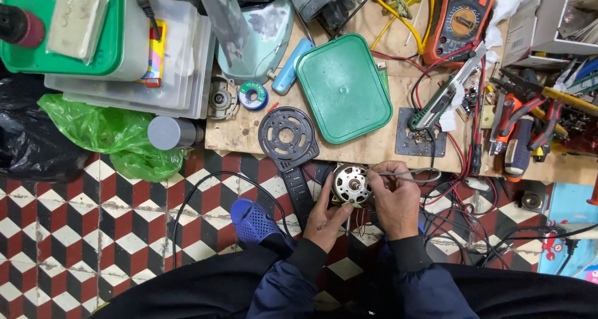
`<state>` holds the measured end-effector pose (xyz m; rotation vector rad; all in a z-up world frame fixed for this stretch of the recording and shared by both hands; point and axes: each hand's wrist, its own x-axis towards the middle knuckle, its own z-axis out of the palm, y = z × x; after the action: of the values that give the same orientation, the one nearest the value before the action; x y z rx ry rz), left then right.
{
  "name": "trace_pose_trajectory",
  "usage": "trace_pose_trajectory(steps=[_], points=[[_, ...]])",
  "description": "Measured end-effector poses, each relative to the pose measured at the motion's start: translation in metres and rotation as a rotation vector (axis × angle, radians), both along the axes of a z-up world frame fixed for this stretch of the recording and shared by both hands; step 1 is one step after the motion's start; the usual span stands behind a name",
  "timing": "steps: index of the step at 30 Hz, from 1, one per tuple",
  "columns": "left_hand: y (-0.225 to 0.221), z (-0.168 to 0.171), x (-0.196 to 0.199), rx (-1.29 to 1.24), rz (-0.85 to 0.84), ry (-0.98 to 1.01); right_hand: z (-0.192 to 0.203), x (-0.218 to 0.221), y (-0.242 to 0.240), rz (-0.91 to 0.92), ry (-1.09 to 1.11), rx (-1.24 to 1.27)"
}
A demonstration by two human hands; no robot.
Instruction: A person is soldering electrical wires to the terminals of a motor stator on a cluttered workbench.
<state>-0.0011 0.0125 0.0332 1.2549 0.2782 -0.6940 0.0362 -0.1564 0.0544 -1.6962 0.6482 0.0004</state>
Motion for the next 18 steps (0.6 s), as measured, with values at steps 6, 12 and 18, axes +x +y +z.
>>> trace_pose_trajectory(steps=[6, 12, 18], points=[[0.0, 0.008, 0.004, 0.015, -0.014, -0.011, -0.004, -0.002, 0.001, -0.01, -0.042, 0.002], [0.0, 0.0, 0.003, 0.015, 0.0, -0.024, 0.01, -0.002, 0.003, 0.005, -0.048, -0.032], [0.001, -0.018, -0.004, 0.01, 0.007, -0.025, -0.004, -0.007, 0.004, -0.016, -0.053, -0.037]])
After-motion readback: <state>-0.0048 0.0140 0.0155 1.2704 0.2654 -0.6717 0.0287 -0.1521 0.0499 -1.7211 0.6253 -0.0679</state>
